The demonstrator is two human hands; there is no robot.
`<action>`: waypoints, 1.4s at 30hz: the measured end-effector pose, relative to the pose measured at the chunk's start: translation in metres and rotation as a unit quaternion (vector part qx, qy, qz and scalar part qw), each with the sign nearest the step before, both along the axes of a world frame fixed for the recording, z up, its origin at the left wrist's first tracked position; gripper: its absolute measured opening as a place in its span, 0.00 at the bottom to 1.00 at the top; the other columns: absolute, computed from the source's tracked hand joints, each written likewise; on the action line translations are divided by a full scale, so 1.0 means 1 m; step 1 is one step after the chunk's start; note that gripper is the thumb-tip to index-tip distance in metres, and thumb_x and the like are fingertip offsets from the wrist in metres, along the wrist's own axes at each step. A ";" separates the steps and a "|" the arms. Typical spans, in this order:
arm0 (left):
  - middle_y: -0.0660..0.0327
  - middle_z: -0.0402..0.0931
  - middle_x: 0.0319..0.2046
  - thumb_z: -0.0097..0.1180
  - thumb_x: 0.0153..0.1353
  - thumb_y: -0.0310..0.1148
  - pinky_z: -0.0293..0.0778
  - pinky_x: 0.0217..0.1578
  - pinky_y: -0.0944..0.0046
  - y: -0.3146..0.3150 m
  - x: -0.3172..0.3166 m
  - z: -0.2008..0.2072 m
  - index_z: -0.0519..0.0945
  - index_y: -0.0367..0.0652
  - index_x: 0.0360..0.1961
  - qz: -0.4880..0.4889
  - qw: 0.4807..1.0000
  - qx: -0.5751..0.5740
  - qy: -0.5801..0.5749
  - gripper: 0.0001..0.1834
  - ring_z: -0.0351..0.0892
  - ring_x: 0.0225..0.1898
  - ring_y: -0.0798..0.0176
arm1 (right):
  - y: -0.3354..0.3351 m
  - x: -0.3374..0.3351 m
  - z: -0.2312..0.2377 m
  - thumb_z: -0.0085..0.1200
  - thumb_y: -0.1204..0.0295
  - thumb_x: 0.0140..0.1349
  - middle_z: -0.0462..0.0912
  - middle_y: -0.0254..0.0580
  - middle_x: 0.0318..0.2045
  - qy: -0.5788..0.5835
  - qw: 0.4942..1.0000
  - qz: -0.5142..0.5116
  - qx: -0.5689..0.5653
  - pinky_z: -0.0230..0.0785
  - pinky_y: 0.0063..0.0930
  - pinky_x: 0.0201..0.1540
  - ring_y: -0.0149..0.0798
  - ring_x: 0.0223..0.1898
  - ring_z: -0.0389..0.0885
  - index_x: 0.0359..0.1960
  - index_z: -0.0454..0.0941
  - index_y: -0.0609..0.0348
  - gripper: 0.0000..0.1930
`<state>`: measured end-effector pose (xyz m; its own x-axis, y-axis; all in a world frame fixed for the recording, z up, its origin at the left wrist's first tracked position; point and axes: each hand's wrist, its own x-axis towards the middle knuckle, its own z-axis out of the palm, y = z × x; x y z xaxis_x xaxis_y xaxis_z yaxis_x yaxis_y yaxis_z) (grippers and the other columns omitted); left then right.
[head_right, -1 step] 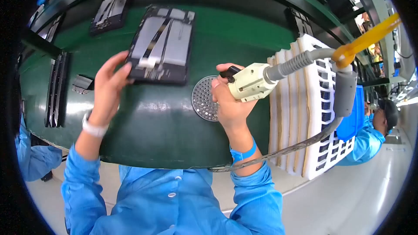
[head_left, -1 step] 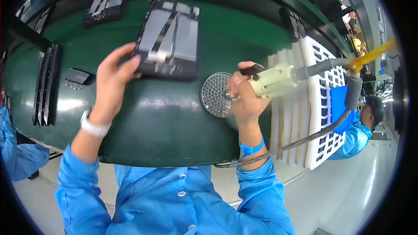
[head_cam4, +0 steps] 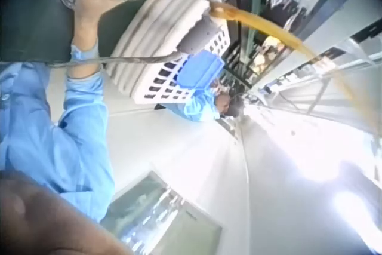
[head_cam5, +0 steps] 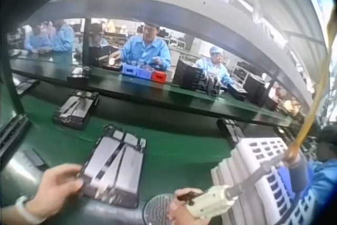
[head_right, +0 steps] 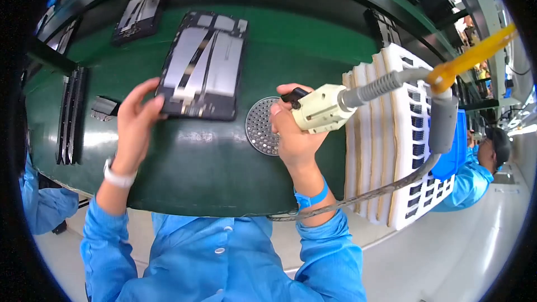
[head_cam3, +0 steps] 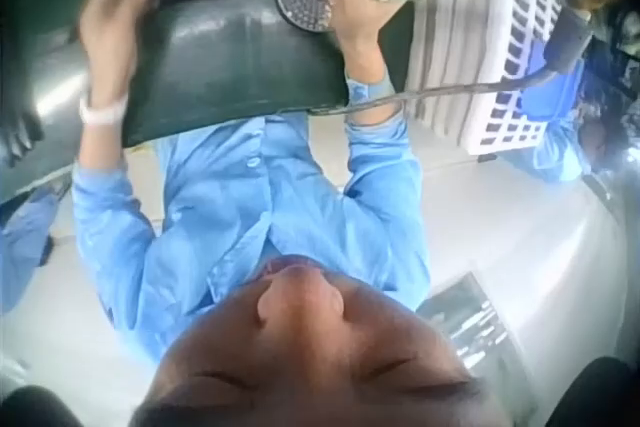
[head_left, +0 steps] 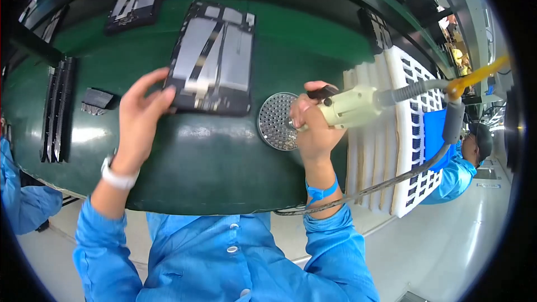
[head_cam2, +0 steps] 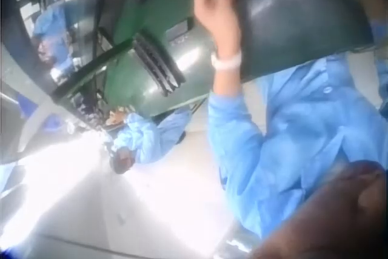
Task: The person assembles tablet devices along a conveyor belt. They position internal components into each tablet chassis by hand, fasten them with screws using an electric screwdriver, and push the tablet along the conveyor line.
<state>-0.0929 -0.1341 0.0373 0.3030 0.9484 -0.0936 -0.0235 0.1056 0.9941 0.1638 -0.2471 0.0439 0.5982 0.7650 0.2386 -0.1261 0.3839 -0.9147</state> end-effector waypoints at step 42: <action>0.56 0.80 0.41 0.63 0.55 0.27 0.70 0.52 0.53 0.052 -0.128 0.006 0.81 0.37 0.42 -0.050 0.734 0.488 0.469 0.12 0.77 0.47 0.49 | -0.004 -0.008 0.001 0.52 0.84 0.56 0.74 0.37 0.21 -0.092 0.995 -0.029 0.032 0.68 0.22 0.26 0.27 0.20 0.70 0.46 0.72 0.67 0.14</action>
<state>-0.2208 -0.0821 0.0430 0.6129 0.6790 0.4040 0.6784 -0.7144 0.1714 0.1554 -0.2515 0.0448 0.5832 0.7102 0.3944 0.0647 0.4433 -0.8940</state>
